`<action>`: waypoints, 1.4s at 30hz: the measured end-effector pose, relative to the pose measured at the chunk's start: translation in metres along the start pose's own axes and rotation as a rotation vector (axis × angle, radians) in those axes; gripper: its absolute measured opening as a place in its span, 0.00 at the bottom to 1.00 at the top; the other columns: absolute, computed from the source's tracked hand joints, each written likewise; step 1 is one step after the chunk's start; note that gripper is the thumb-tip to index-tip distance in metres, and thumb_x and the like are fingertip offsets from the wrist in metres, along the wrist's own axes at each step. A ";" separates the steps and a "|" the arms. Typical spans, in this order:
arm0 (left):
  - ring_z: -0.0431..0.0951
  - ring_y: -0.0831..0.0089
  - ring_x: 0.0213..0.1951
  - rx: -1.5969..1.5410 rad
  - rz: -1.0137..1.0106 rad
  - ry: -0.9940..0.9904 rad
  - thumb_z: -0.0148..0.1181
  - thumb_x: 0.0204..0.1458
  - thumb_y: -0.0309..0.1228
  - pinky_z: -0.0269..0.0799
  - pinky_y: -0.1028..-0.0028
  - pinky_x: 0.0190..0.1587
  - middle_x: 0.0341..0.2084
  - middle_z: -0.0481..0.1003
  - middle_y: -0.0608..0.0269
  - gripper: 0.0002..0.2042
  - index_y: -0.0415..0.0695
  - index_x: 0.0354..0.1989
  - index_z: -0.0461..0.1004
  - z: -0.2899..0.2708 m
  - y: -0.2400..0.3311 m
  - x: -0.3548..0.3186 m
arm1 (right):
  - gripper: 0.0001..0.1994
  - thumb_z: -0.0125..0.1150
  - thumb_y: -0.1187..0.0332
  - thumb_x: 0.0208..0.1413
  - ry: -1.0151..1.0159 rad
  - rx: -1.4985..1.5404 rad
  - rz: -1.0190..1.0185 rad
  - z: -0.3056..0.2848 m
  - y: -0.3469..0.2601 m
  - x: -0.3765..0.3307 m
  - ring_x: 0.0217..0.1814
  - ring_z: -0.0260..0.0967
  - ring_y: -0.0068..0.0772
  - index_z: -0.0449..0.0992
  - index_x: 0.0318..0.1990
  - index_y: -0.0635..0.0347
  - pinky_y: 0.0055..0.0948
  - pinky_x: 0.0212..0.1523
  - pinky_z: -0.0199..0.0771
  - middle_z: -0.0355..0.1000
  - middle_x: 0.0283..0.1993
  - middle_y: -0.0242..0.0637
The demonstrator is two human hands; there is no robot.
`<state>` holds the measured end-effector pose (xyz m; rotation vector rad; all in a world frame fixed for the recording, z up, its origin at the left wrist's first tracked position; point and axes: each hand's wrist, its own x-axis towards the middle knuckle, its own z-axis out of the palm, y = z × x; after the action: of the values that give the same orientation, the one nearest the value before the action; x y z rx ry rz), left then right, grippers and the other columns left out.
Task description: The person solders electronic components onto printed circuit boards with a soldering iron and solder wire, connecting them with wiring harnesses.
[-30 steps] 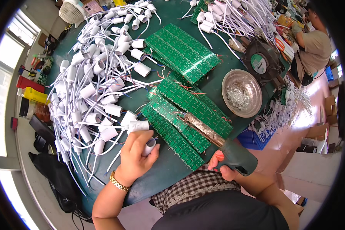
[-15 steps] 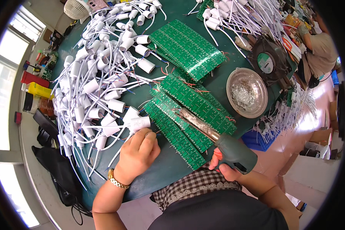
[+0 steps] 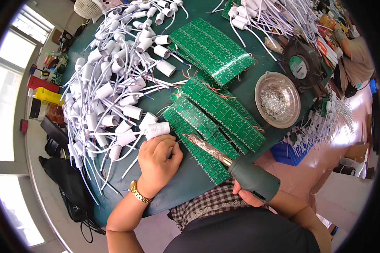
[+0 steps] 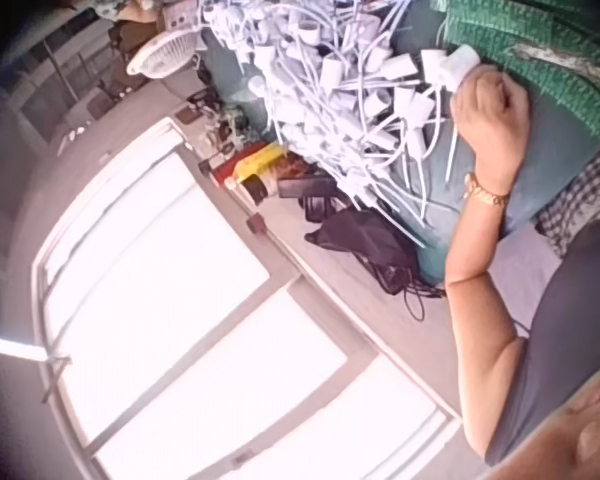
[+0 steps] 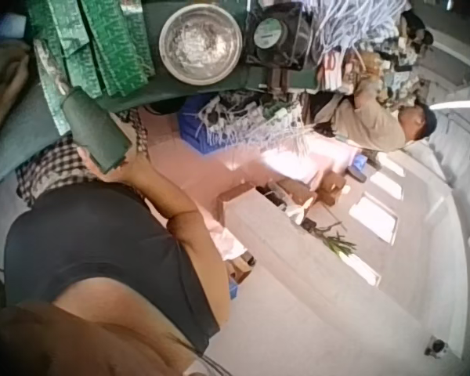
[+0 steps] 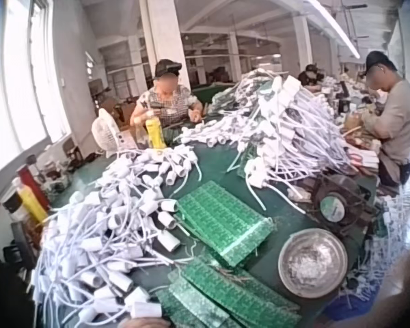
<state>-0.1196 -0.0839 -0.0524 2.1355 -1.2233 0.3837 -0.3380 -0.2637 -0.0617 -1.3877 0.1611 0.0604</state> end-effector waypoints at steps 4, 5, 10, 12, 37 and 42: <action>0.79 0.62 0.29 -0.086 -0.108 0.016 0.66 0.39 0.17 0.74 0.67 0.33 0.31 0.80 0.58 0.10 0.40 0.30 0.74 -0.001 0.005 -0.001 | 0.04 0.57 0.68 0.50 -0.021 -0.505 -0.200 -0.009 0.018 -0.003 0.29 0.68 0.29 0.72 0.32 0.57 0.30 0.33 0.69 0.71 0.28 0.34; 0.79 0.62 0.29 -0.087 -0.111 0.017 0.66 0.39 0.17 0.74 0.67 0.33 0.31 0.80 0.58 0.10 0.40 0.30 0.74 -0.002 0.006 0.000 | 0.05 0.57 0.68 0.50 0.002 -0.502 -0.247 -0.009 0.020 -0.001 0.29 0.69 0.29 0.72 0.32 0.57 0.30 0.33 0.70 0.71 0.28 0.35; 0.72 0.56 0.48 0.215 0.037 0.015 0.68 0.37 0.21 0.65 0.64 0.49 0.51 0.73 0.56 0.09 0.42 0.29 0.77 -0.003 0.004 -0.001 | 0.05 0.57 0.68 0.50 0.028 -0.379 -0.108 -0.004 0.010 0.004 0.31 0.70 0.29 0.72 0.32 0.58 0.31 0.35 0.71 0.71 0.29 0.35; 0.69 0.54 0.52 0.248 0.015 0.050 0.68 0.36 0.23 0.61 0.61 0.53 0.54 0.72 0.56 0.08 0.43 0.28 0.78 0.001 0.002 0.002 | 0.05 0.58 0.69 0.50 0.044 -0.380 -0.107 -0.002 0.007 0.007 0.32 0.70 0.29 0.72 0.33 0.59 0.31 0.36 0.71 0.71 0.29 0.35; 0.48 0.35 0.69 0.254 -0.088 0.007 0.65 0.33 0.21 0.40 0.44 0.67 0.66 0.61 0.45 0.07 0.45 0.22 0.75 0.001 0.001 0.006 | 0.21 0.71 0.66 0.37 0.018 -0.680 -0.230 -0.001 0.018 -0.003 0.33 0.75 0.42 0.76 0.43 0.58 0.35 0.29 0.75 0.75 0.38 0.37; 0.48 0.36 0.69 0.254 -0.088 0.019 0.65 0.33 0.21 0.40 0.44 0.67 0.66 0.61 0.45 0.07 0.45 0.22 0.75 0.002 -0.002 0.004 | 0.19 0.71 0.71 0.38 -0.099 -0.736 -0.288 -0.008 -0.001 0.009 0.35 0.75 0.39 0.76 0.42 0.60 0.31 0.35 0.76 0.75 0.38 0.37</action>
<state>-0.1161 -0.0871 -0.0532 2.3849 -1.1146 0.5445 -0.3293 -0.2722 -0.0632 -2.1238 -0.1655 -0.0595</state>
